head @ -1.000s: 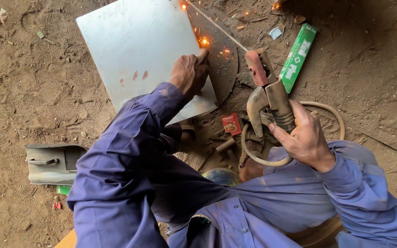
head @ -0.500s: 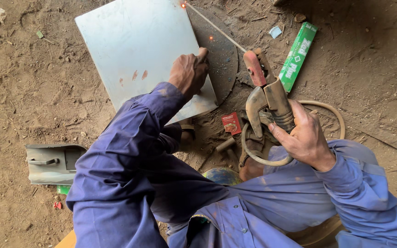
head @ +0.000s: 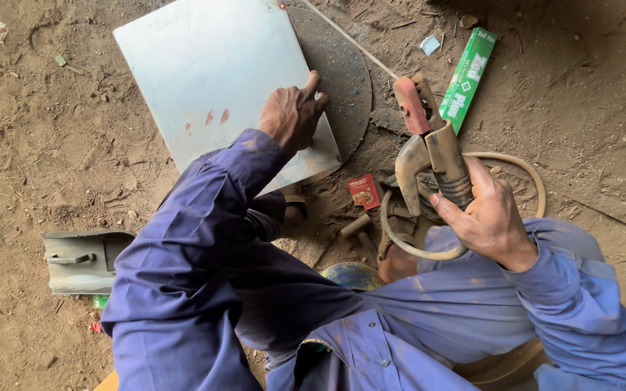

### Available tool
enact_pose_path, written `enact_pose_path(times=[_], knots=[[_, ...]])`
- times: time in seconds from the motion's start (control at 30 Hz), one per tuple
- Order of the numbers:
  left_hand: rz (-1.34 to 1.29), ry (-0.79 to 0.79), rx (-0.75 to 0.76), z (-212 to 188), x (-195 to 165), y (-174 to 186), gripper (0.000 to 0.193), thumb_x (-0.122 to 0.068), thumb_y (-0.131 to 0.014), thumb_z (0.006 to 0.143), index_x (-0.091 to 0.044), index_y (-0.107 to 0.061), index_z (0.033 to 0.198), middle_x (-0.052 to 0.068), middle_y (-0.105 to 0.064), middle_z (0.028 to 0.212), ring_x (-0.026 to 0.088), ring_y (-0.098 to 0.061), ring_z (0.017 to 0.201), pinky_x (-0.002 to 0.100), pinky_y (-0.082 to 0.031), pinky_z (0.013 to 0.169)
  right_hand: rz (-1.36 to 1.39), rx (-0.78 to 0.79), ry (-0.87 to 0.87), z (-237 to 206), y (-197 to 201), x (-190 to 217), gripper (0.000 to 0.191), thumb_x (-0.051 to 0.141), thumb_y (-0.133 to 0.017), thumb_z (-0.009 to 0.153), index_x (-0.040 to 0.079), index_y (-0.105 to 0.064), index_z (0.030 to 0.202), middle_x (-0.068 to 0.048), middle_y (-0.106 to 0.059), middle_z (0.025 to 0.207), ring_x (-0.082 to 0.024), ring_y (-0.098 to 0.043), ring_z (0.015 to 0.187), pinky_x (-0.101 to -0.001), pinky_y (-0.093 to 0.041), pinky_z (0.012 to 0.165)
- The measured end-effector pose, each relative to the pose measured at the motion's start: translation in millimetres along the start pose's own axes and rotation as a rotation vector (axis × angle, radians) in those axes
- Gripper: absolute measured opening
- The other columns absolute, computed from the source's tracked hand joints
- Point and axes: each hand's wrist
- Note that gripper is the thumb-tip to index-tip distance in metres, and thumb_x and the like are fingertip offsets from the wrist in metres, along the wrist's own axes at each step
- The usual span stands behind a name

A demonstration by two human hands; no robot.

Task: The person sits on the ground holding a stick welding electrode holder and welds the seam of a metal box, producing sparks. They set the holder down, tap and press the welded panel by hand, strike it with a hammer, then pick the holder back up and weld another spot on the box.

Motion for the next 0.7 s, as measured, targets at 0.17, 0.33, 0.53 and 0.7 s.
enact_pose_path(times=[0.17, 0.33, 0.53, 0.7], knots=[[0.022, -0.012, -0.026, 4, 1, -22, 0.055, 0.002, -0.045, 0.098, -0.017, -0.048, 0.15, 0.018, -0.033, 0.159, 0.013, -0.055, 0.049, 0.03, -0.05, 0.041, 0.009, -0.015, 0.031, -9, 3, -3, 0.047, 0.014, -0.076, 0.085, 0.0, -0.059, 0.126, -0.018, -0.071, 0.09, -0.03, -0.073, 0.081, -0.0409, -0.055, 0.072], [0.021, -0.064, -0.042, 4, 4, -35, 0.059, 0.001, -0.045, 0.098, -0.018, -0.044, 0.154, 0.014, -0.038, 0.155, 0.017, -0.056, 0.064, 0.029, -0.052, 0.045, 0.007, -0.014, 0.047, -24, 4, -6, 0.047, 0.014, -0.076, 0.083, -0.002, -0.058, 0.124, -0.018, -0.069, 0.089, -0.03, -0.073, 0.079, -0.0414, -0.055, 0.07], [-0.104, -0.129, -0.196, 0, 8, -38, 0.045, -0.011, -0.054, 0.095, -0.017, -0.057, 0.139, 0.012, -0.048, 0.148, 0.024, -0.061, 0.084, 0.03, -0.058, 0.057, 0.007, 0.007, -0.03, -47, 4, -9, 0.048, 0.015, -0.077, 0.081, -0.001, -0.059, 0.124, -0.017, -0.07, 0.081, -0.029, -0.073, 0.071, -0.0417, -0.055, 0.066], [-0.304, -0.09, -0.158, 8, 10, -27, 0.023, -0.02, -0.047, 0.112, -0.011, -0.065, 0.125, 0.011, -0.065, 0.127, 0.022, -0.066, 0.083, 0.031, -0.06, 0.062, 0.019, 0.005, -0.048, -60, 2, -13, 0.048, 0.015, -0.077, 0.082, 0.0, -0.059, 0.123, -0.018, -0.071, 0.087, -0.029, -0.073, 0.075, -0.0413, -0.055, 0.068]])
Point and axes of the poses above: each hand's wrist, its own z-axis towards the middle knuckle, its own y-axis out of the back of the hand, x = y × z
